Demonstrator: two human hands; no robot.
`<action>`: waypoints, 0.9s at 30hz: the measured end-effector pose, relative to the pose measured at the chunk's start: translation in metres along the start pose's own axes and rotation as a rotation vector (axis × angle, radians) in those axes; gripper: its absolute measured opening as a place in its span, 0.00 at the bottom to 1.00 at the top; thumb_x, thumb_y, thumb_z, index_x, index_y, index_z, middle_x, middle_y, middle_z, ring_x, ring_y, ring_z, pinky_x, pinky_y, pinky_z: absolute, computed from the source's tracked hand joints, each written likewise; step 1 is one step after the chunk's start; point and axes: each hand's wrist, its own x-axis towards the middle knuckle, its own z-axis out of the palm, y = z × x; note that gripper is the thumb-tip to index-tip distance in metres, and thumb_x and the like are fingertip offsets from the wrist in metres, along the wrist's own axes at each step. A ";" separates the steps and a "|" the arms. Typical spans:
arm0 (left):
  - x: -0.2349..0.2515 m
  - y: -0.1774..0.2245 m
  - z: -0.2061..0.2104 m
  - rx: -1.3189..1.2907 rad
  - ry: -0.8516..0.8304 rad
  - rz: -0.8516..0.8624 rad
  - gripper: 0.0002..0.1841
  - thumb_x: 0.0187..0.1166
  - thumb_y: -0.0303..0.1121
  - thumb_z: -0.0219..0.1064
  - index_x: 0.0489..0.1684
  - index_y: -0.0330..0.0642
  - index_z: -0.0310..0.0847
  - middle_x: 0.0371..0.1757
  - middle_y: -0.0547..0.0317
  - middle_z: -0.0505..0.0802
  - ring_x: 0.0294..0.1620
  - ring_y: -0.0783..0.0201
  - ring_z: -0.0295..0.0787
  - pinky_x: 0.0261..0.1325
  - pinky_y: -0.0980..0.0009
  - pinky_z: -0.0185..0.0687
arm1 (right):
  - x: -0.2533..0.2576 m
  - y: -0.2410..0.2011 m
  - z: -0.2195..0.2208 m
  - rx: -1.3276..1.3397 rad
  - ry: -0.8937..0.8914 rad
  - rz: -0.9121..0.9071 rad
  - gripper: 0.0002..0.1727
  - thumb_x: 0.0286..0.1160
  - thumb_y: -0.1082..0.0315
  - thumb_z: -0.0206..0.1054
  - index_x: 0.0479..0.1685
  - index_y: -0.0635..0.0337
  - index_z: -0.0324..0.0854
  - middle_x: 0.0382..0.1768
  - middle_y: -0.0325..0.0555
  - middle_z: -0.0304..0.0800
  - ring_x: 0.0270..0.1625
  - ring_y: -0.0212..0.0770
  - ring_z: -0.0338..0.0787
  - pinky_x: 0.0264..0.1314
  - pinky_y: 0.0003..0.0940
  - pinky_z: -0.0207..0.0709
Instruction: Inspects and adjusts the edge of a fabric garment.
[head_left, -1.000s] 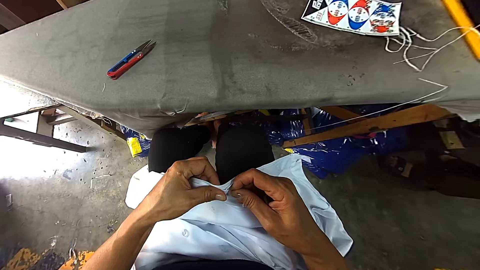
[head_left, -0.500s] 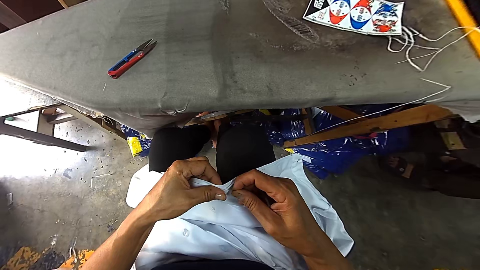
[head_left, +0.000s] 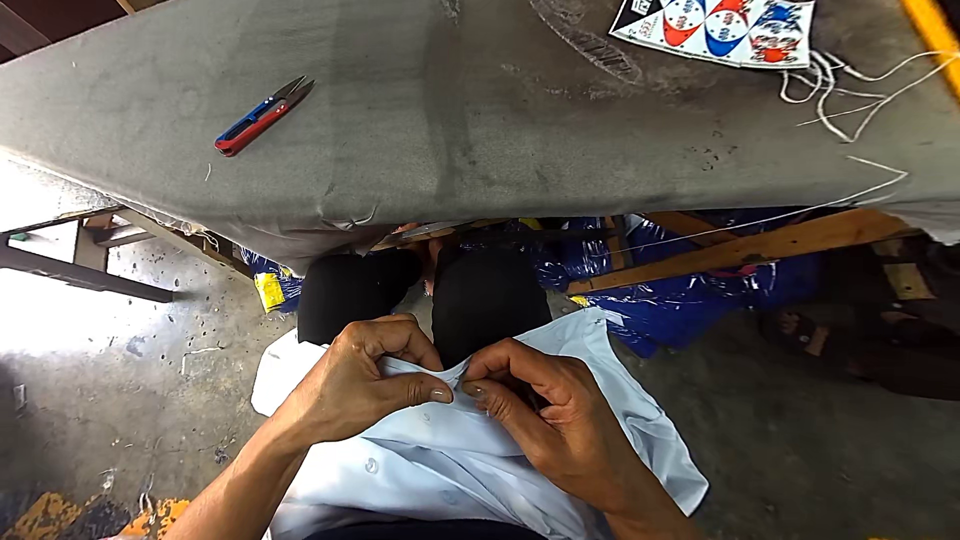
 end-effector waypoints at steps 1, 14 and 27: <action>0.000 0.000 0.000 -0.001 -0.001 0.001 0.09 0.73 0.35 0.79 0.36 0.38 0.88 0.36 0.65 0.88 0.36 0.79 0.81 0.38 0.83 0.76 | 0.000 0.000 0.000 0.008 -0.002 0.000 0.07 0.84 0.68 0.65 0.44 0.61 0.86 0.31 0.34 0.89 0.31 0.20 0.84 0.32 0.13 0.77; 0.001 -0.003 0.002 -0.018 -0.004 -0.002 0.08 0.73 0.34 0.79 0.36 0.38 0.90 0.37 0.65 0.88 0.38 0.78 0.82 0.41 0.82 0.77 | 0.000 0.000 0.001 0.049 -0.010 -0.004 0.06 0.83 0.69 0.65 0.43 0.61 0.85 0.32 0.35 0.89 0.32 0.21 0.85 0.34 0.14 0.78; 0.002 -0.006 0.001 -0.064 -0.036 0.007 0.08 0.74 0.33 0.78 0.38 0.37 0.90 0.38 0.64 0.89 0.40 0.77 0.83 0.42 0.82 0.78 | 0.000 0.001 -0.002 0.050 -0.026 -0.014 0.06 0.84 0.70 0.64 0.44 0.62 0.86 0.32 0.35 0.89 0.34 0.21 0.86 0.36 0.14 0.79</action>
